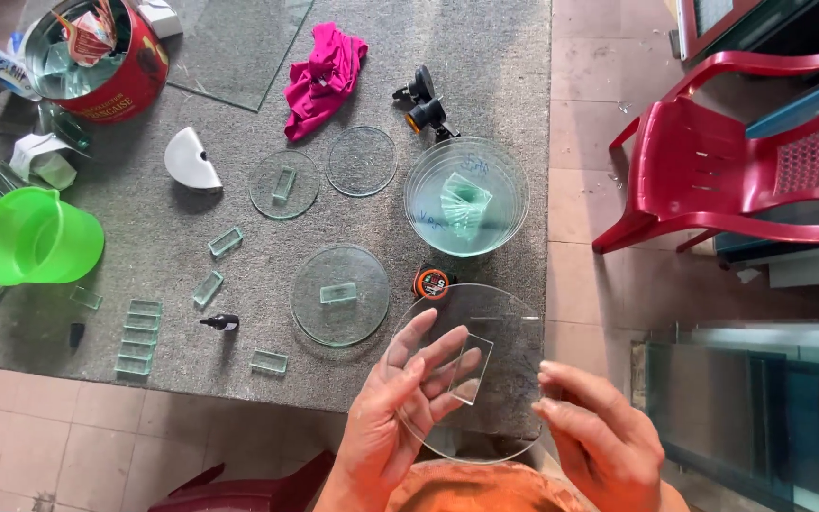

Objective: A person cleans, measures, and assembles small glass components onto circular glass plates at a workshop table.

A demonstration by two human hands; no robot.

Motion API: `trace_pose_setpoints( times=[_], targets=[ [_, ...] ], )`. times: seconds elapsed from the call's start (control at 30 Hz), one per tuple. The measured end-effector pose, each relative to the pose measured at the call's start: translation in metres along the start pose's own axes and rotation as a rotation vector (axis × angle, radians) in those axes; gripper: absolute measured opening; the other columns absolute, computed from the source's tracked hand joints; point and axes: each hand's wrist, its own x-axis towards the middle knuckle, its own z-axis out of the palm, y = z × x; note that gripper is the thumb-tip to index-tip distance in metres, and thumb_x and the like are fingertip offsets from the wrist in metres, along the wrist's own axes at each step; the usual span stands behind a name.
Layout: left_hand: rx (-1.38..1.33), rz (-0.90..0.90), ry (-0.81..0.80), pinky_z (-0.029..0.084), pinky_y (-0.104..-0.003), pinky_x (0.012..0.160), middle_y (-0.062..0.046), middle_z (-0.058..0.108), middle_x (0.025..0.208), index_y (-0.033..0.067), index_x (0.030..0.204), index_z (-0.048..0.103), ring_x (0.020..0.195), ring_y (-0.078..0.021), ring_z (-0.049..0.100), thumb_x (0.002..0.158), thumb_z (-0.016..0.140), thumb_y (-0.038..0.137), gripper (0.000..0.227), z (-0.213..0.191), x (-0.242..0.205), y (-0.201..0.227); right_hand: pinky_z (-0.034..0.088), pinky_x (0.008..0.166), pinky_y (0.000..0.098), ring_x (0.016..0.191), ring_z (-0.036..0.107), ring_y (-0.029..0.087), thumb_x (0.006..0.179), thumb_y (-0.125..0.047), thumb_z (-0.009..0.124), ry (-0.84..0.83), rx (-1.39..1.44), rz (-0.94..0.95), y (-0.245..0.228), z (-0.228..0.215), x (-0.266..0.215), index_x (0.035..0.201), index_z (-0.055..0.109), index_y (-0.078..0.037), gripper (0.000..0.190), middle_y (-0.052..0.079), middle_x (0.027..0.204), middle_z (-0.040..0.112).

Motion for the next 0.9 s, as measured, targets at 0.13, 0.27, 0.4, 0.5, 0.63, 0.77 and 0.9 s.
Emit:
trace_pose_setpoints(
  times=[0.13, 0.27, 0.4, 0.5, 0.63, 0.77, 0.9],
  targets=[
    [-0.013, 0.022, -0.037, 0.061, -0.056, 0.11, -0.032, 0.062, 0.164, 0.0029, 0.161, 0.051, 0.14, -0.0494, 0.068, 0.107, 0.061, 0.015, 0.057, 0.008, 0.009, 0.003, 0.072, 0.105, 0.0332, 0.111, 0.085, 0.027, 0.094, 0.001, 0.08, 0.039, -0.043, 0.099, -0.004, 0.0, 0.016, 0.108, 0.075, 0.001, 0.015, 0.028, 0.131, 0.075],
    [0.008, -0.046, -0.033, 0.065, -0.054, 0.104, -0.031, 0.064, 0.162, 0.002, 0.159, 0.052, 0.133, -0.0474, 0.072, 0.105, 0.062, 0.014, 0.056, 0.011, 0.012, 0.012, 0.069, 0.108, 0.0373, 0.118, 0.083, 0.031, 0.098, -0.01, 0.081, -0.082, -0.191, 0.006, 0.007, -0.007, 0.024, 0.124, 0.076, -0.001, 0.029, 0.029, 0.14, 0.072],
    [0.559, 0.058, -0.226, 0.061, -0.045, 0.109, -0.016, 0.072, 0.154, 0.0096, 0.149, 0.066, 0.139, -0.0314, 0.07, 0.111, 0.046, 0.041, 0.053, 0.028, 0.036, 0.052, 0.067, 0.102, 0.0361, 0.118, 0.082, 0.029, 0.101, -0.013, 0.069, -0.283, -0.105, 0.135, 0.15, -0.048, -0.028, 0.124, 0.076, -0.003, 0.026, 0.019, 0.137, 0.079],
    [1.312, 0.648, -0.017, 0.053, -0.04, 0.109, -0.006, 0.08, 0.136, 0.0121, 0.134, 0.077, 0.128, -0.0241, 0.069, 0.104, 0.063, 0.026, 0.036, 0.022, 0.104, 0.049, 0.06, 0.084, 0.0317, 0.097, 0.073, 0.024, 0.116, -0.018, 0.066, -0.034, -0.01, 0.518, 0.087, -0.043, -0.011, 0.127, 0.07, -0.002, 0.02, 0.018, 0.131, 0.077],
    [1.805, 1.115, 0.345, 0.045, -0.048, 0.109, -0.004, 0.073, 0.138, 0.0159, 0.146, 0.068, 0.129, -0.0307, 0.061, 0.083, 0.092, 0.048, 0.075, 0.007, 0.196, 0.026, 0.041, 0.046, 0.0192, 0.057, 0.062, 0.017, 0.127, -0.03, 0.065, 0.614, 0.254, 0.884, 0.071, -0.04, -0.007, 0.123, 0.065, -0.01, 0.021, 0.019, 0.113, 0.077],
    [1.871, 1.116, 0.396, 0.045, -0.051, 0.11, -0.005, 0.072, 0.14, 0.0135, 0.155, 0.063, 0.129, -0.0312, 0.062, 0.078, 0.098, 0.051, 0.093, 0.015, 0.211, 0.018, 0.038, 0.043, 0.0249, 0.046, 0.045, 0.014, 0.132, -0.03, 0.061, 0.578, 0.299, 0.978, 0.119, -0.054, -0.028, 0.114, 0.063, 0.003, 0.037, 0.022, 0.11, 0.075],
    [1.854, 1.066, 0.518, 0.042, -0.054, 0.116, -0.002, 0.074, 0.141, 0.0142, 0.165, 0.053, 0.133, -0.0278, 0.06, 0.078, 0.097, 0.052, 0.104, 0.022, 0.202, 0.006, 0.037, 0.041, 0.0265, 0.044, 0.047, 0.017, 0.128, -0.022, 0.06, 0.429, 0.397, 1.121, 0.171, -0.077, -0.047, 0.117, 0.062, -0.002, 0.023, 0.024, 0.11, 0.077]
  ],
)
